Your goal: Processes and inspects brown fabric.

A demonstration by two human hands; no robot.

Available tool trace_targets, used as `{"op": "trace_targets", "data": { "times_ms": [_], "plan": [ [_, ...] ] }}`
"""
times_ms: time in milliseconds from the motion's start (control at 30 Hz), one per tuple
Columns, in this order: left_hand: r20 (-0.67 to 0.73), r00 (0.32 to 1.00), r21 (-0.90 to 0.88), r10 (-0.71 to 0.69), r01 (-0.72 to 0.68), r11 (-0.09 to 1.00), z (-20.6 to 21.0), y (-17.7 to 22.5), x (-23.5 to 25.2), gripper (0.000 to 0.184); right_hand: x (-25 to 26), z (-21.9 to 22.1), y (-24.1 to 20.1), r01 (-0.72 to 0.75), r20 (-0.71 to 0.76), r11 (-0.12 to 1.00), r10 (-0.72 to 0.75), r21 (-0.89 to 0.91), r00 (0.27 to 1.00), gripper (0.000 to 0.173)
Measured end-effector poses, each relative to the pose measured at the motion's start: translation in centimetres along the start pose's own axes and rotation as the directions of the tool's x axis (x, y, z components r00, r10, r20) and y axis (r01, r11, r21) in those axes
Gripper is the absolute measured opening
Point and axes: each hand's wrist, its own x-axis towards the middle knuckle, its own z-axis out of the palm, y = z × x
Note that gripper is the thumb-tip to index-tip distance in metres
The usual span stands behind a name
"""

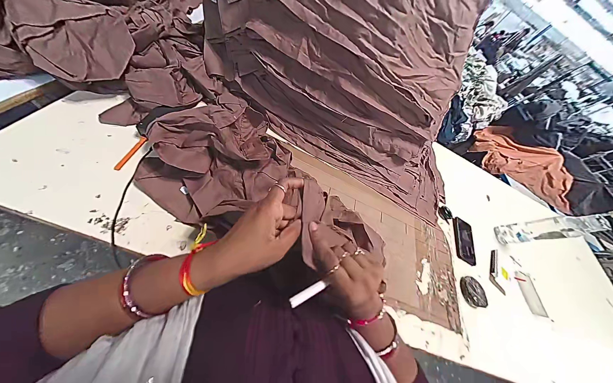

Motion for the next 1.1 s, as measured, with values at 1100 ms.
{"op": "trace_targets", "data": {
  "times_ms": [1100],
  "plan": [
    [-0.085,0.860,0.460,0.503,-0.414,0.786,0.0,-2.2,0.8,0.020,2.8,2.3,0.9,-0.426,0.187,0.687,0.397,0.589,0.899,0.041]
  ]
}}
